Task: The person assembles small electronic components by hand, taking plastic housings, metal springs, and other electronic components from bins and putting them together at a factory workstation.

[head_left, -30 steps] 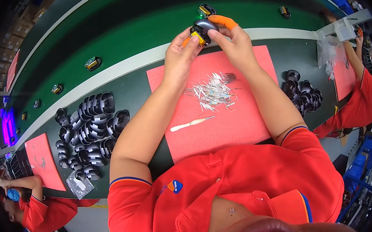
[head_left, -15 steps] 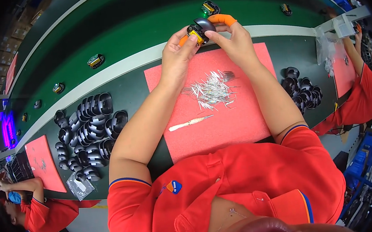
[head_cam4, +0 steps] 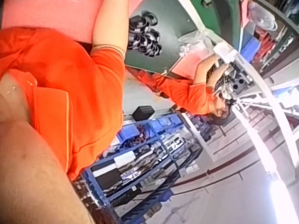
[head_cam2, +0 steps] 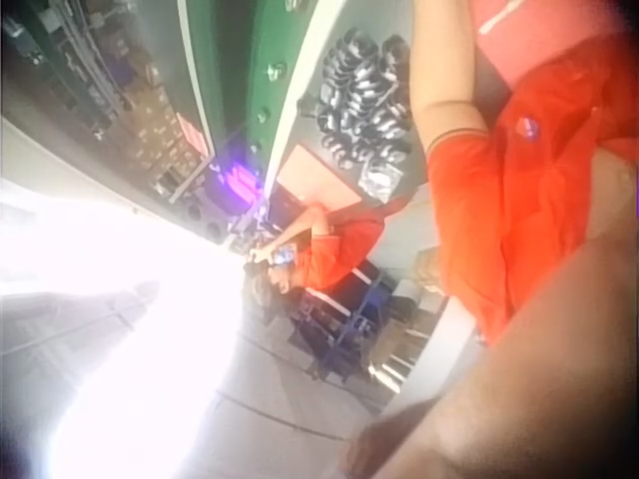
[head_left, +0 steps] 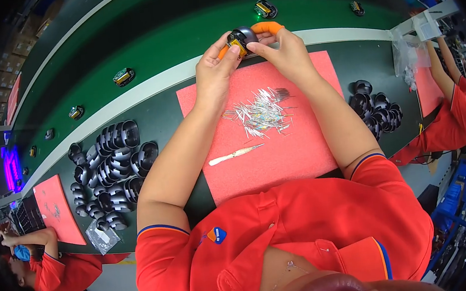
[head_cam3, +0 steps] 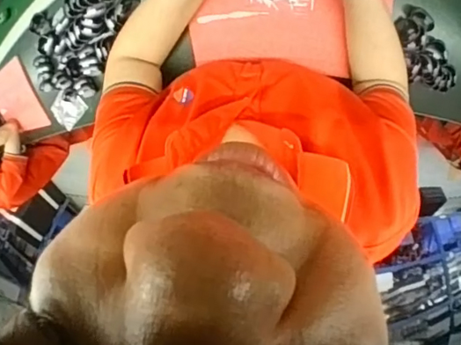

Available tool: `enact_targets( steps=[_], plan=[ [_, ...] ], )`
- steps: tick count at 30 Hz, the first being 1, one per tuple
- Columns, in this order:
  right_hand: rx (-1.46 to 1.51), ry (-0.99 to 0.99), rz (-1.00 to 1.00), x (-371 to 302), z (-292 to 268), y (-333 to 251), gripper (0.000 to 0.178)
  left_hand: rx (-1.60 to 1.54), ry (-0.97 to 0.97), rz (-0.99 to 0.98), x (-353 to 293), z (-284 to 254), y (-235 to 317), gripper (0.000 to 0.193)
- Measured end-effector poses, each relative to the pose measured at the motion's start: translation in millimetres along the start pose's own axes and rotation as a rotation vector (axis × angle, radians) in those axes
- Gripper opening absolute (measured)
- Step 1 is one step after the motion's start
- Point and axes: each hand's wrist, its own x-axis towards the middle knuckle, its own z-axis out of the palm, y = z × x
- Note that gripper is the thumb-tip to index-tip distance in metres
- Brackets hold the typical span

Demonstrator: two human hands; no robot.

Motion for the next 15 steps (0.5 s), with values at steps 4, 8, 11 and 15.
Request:
enact_targets(
  steps=[4, 8, 11, 15],
  plan=[
    [0.209, -0.114, 0.099, 1, 3, 6, 0.041, 0.037, 0.008, -0.029, 5, -4, -2, 0.046],
    [0.363, -0.105, 0.079, 6, 6, 14, 0.039, 0.266, -0.026, 0.104, 14, -12, 8, 0.053],
    [0.205, -0.023, 0.005, 5, 6, 21, 0.042, 0.417, 0.083, 0.205, 34, -24, 16, 0.059],
    [0.123, -0.052, 0.039, 4, 11, 18, 0.041, 0.937, 0.250, 0.316, 48, -47, 31, 0.058]
  ],
)
